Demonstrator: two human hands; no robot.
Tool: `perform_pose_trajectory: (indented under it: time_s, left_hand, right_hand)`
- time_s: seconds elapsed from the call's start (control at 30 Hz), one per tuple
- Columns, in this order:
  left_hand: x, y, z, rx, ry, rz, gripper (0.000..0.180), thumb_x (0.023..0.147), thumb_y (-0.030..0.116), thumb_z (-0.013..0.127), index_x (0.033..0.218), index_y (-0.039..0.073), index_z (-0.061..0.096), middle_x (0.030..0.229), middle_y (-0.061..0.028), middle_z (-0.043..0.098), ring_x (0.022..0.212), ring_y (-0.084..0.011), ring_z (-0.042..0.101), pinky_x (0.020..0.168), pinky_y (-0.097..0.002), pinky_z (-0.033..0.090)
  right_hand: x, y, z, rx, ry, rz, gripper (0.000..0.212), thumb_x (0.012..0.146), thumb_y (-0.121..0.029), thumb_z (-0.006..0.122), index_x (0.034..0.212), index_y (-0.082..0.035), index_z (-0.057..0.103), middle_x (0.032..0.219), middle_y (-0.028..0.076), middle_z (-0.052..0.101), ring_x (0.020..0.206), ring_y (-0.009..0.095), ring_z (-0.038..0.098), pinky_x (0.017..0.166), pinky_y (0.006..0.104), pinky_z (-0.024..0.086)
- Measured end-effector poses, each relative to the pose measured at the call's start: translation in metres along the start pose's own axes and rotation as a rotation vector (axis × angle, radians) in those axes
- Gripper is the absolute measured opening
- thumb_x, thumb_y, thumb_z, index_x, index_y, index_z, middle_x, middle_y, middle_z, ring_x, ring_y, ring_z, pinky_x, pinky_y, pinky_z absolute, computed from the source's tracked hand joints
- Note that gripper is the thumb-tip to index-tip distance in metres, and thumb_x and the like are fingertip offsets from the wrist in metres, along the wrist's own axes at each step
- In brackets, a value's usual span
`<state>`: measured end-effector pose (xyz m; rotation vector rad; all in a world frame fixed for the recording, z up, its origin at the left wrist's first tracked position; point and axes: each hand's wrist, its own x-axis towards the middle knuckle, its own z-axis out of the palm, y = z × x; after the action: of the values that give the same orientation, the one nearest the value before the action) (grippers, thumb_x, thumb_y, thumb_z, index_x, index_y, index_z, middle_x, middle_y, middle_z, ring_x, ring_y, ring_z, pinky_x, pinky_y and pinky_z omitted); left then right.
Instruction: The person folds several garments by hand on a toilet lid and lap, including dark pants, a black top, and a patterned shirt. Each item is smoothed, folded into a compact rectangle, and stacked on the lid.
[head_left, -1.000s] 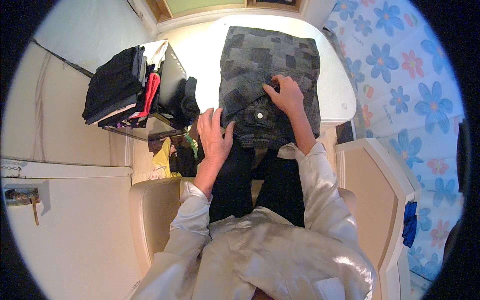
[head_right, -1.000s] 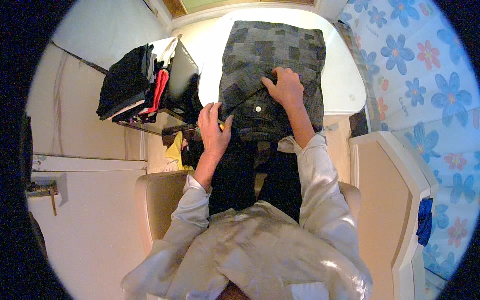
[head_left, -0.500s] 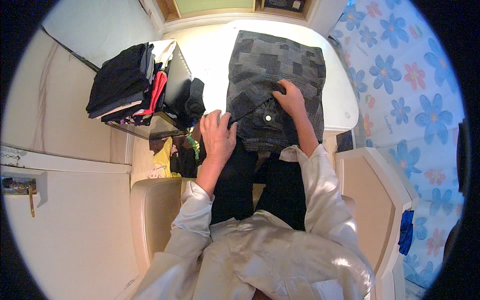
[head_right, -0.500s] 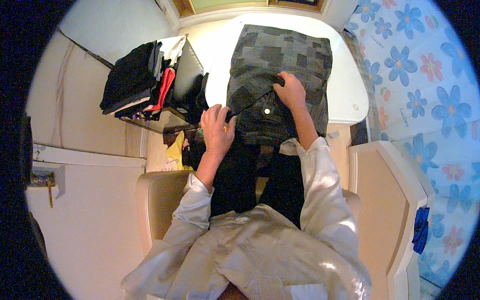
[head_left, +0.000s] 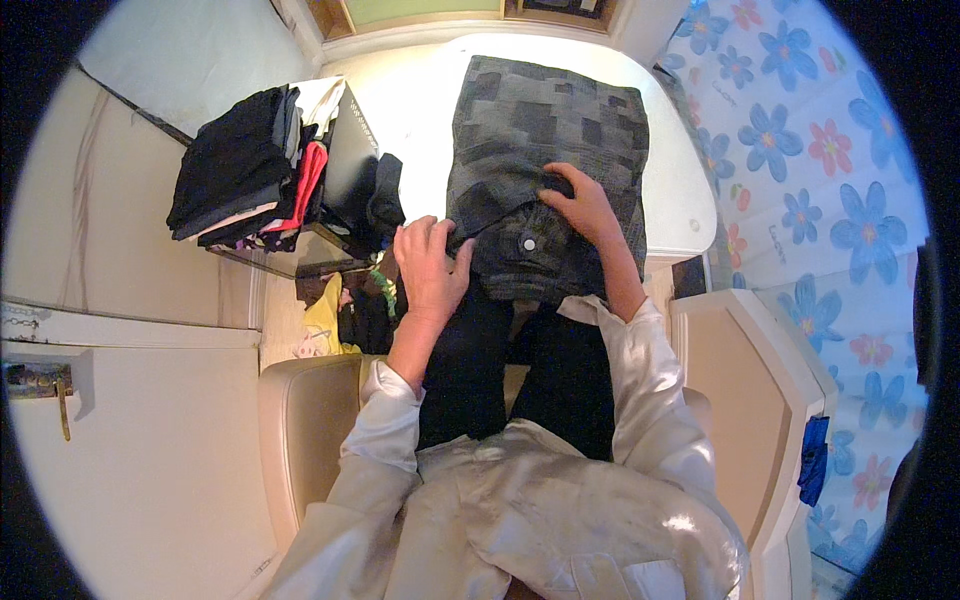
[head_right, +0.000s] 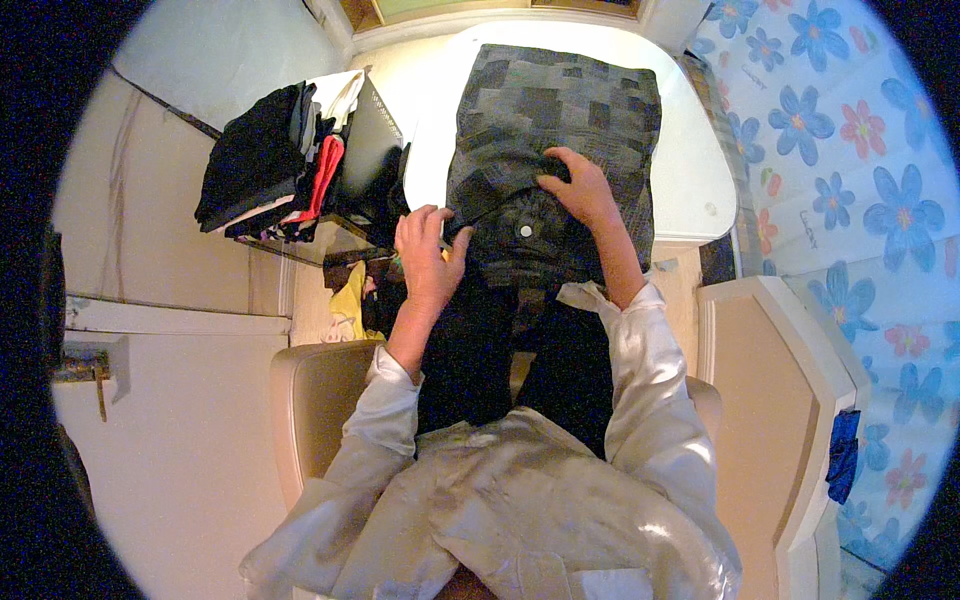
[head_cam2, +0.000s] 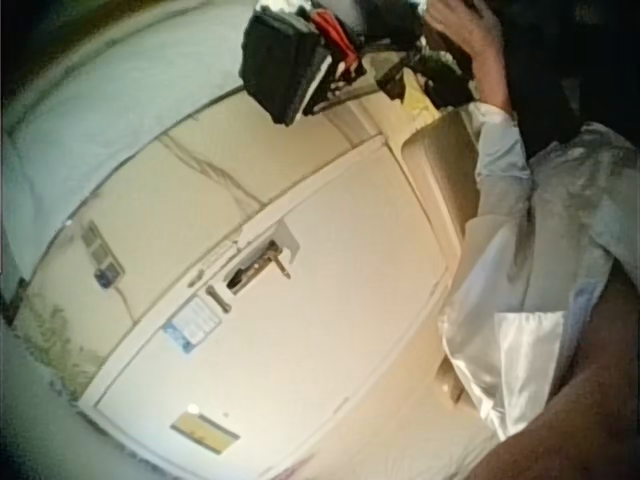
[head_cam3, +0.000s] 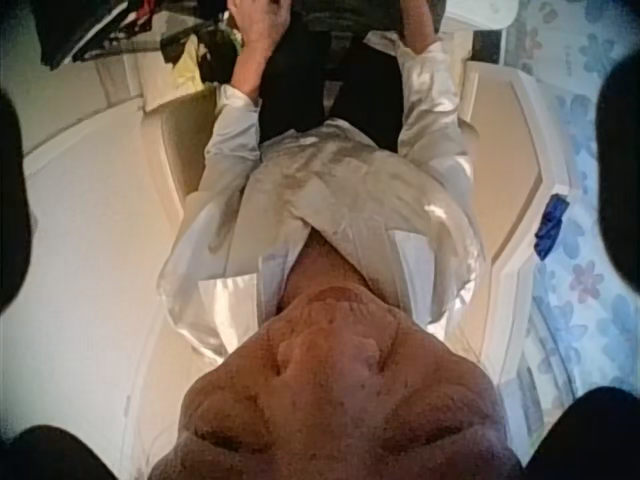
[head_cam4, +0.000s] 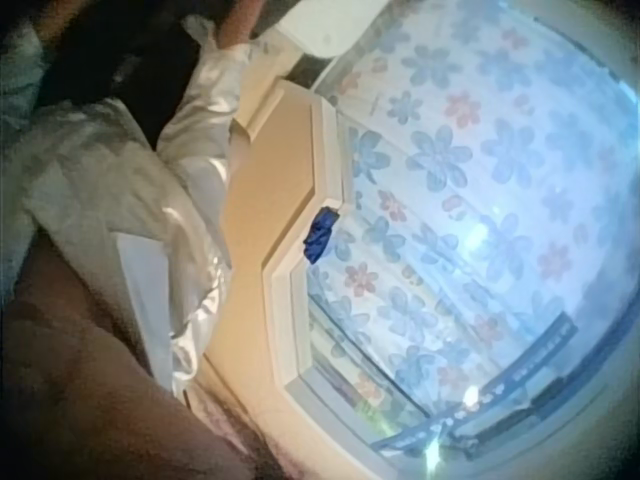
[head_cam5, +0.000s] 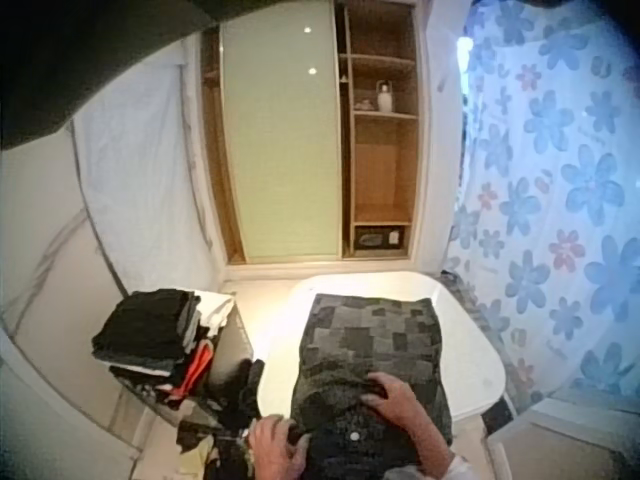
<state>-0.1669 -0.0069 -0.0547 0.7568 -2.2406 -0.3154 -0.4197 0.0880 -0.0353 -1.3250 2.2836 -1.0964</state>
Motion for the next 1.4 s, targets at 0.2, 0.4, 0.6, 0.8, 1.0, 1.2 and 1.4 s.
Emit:
perform_pose_trajectory:
  time_s: [0.2,0.4,0.6,0.8,1.0,1.2,1.4]
  left_hand:
    - [0.079,-0.008,0.009,-0.270,-0.069,-0.082,0.028,0.091,0.011,0.062,0.118,0.005,0.057,0.115,-0.0142,0.062,0.101,-0.0333,0.060,0.091,-0.0417,0.045]
    - [0.137,-0.046,0.052,-0.362,-0.391,-0.052,0.025,0.093,0.010,0.059,0.117,0.004,0.061,0.112,-0.0140,0.063,0.096,-0.0306,0.062,0.089,-0.0374,0.049]
    - [0.145,-0.060,0.065,-0.474,-0.447,-0.046,0.020,0.097,0.013,0.055,0.113,0.008,0.065,0.101,-0.0095,0.059,0.096,-0.0224,0.058,0.089,-0.0314,0.045]
    - [0.140,-0.060,0.066,-0.507,-0.503,-0.071,0.020,0.097,0.016,0.058,0.113,0.010,0.068,0.095,-0.0070,0.053,0.095,-0.0196,0.055,0.088,-0.0293,0.044]
    - [0.133,-0.051,0.062,-0.353,-0.415,0.015,0.027,0.089,0.035,0.069,0.113,0.022,0.070,0.096,-0.0064,0.053,0.095,-0.0245,0.056,0.087,-0.0379,0.043]
    - [0.124,-0.033,0.046,-0.166,-0.305,0.079,0.049,0.082,0.044,0.074,0.125,0.023,0.062,0.115,-0.0112,0.051,0.111,-0.0309,0.049,0.102,-0.0460,0.034]
    - [0.088,0.016,0.019,-0.027,-0.202,0.280,0.080,0.067,0.045,0.085,0.131,0.008,0.055,0.130,-0.0168,0.048,0.123,-0.0350,0.045,0.107,-0.0503,0.031]
  right_hand:
    - [-0.016,-0.008,-0.010,0.184,-0.025,0.000,0.064,0.075,-0.011,0.074,0.135,-0.012,0.053,0.127,0.015,0.061,0.121,0.028,0.057,0.105,0.0354,0.042]
    - [-0.021,-0.016,0.000,0.132,0.092,0.112,0.059,0.070,-0.012,0.074,0.127,-0.007,0.059,0.113,0.019,0.069,0.103,0.031,0.067,0.091,0.0351,0.051]
    - [-0.005,0.010,-0.014,0.218,-0.023,0.325,0.041,0.069,-0.013,0.069,0.108,0.000,0.071,0.110,0.019,0.071,0.104,0.026,0.068,0.090,0.0335,0.052]
    - [-0.014,0.011,-0.011,-0.030,0.071,0.119,0.036,0.071,-0.013,0.067,0.107,-0.011,0.072,0.103,0.015,0.071,0.101,0.032,0.066,0.091,0.0381,0.051]
    - [-0.018,0.011,-0.013,0.072,0.104,0.119,0.033,0.080,-0.012,0.062,0.112,-0.006,0.068,0.108,0.019,0.069,0.102,0.035,0.065,0.091,0.0394,0.050]
    - [-0.017,0.017,-0.005,0.127,0.174,0.184,0.034,0.084,-0.015,0.058,0.115,-0.003,0.067,0.106,0.025,0.068,0.103,0.040,0.065,0.093,0.0412,0.049]
    - [-0.010,0.025,0.006,0.260,0.172,0.295,0.039,0.083,-0.017,0.060,0.118,-0.002,0.067,0.108,0.027,0.068,0.105,0.040,0.064,0.094,0.0392,0.049]
